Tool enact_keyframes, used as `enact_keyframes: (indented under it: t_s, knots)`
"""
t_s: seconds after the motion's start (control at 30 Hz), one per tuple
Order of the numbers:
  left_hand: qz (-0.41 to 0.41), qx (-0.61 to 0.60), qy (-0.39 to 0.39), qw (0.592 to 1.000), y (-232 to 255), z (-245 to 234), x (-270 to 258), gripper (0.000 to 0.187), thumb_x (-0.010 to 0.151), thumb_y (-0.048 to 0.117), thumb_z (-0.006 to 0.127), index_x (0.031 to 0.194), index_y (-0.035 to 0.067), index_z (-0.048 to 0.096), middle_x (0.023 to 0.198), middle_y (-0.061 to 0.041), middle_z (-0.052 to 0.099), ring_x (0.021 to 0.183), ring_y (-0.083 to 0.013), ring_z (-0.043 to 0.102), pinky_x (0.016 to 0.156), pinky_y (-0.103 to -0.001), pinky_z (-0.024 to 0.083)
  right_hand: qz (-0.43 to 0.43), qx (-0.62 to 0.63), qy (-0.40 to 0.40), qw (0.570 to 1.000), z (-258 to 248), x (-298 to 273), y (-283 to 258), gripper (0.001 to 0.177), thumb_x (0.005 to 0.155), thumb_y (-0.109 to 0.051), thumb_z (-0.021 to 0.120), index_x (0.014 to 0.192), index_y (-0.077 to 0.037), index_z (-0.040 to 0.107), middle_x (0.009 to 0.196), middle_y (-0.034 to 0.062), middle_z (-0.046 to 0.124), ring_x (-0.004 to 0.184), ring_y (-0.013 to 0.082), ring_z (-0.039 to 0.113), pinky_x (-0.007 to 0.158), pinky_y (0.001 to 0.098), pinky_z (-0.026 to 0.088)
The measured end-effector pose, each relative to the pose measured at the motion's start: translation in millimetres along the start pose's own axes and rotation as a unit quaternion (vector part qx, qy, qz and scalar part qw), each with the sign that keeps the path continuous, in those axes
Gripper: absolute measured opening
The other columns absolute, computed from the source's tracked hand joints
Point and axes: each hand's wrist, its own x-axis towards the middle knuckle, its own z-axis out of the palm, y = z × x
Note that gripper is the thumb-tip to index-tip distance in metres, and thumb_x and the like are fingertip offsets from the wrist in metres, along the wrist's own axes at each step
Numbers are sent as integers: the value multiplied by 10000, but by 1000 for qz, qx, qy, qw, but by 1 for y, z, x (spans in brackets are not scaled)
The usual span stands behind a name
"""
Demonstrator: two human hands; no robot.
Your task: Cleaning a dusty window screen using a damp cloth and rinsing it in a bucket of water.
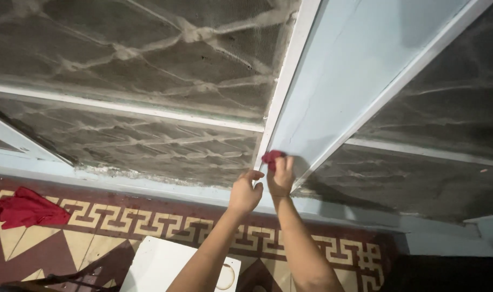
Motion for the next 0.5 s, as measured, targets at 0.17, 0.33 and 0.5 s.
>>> enact_keyframes:
  t_s: [0.17, 0.33, 0.5]
  knots:
    - [20, -3, 10, 1000, -17, 3, 7, 278, 821, 110, 672, 1093, 92, 732, 1119, -148, 743, 1071, -340, 693, 942, -424, 540, 16, 7, -67, 998, 30, -32, 12, 334, 767, -15, 688, 1065, -147, 616, 1142, 140, 601, 909, 426, 670, 732, 507, 565]
    - [21, 16, 12, 1000, -35, 9, -1, 291, 811, 87, 659, 1088, 99, 747, 1118, -157, 731, 1059, -346, 691, 937, -431, 535, 80, 16, -105, 991, 14, -45, 15, 213, 914, -90, 717, 1099, -167, 643, 1164, 124, 630, 920, 353, 702, 753, 459, 598]
    - [-7, 7, 6, 1000, -31, 1, -3, 290, 821, 108, 649, 1093, 110, 750, 1133, -154, 729, 1043, -336, 706, 926, -426, 546, 29, 79, 71, 994, -41, 25, -26, 379, 886, -151, 789, 1217, -99, 612, 1101, 136, 637, 944, 300, 690, 786, 442, 580]
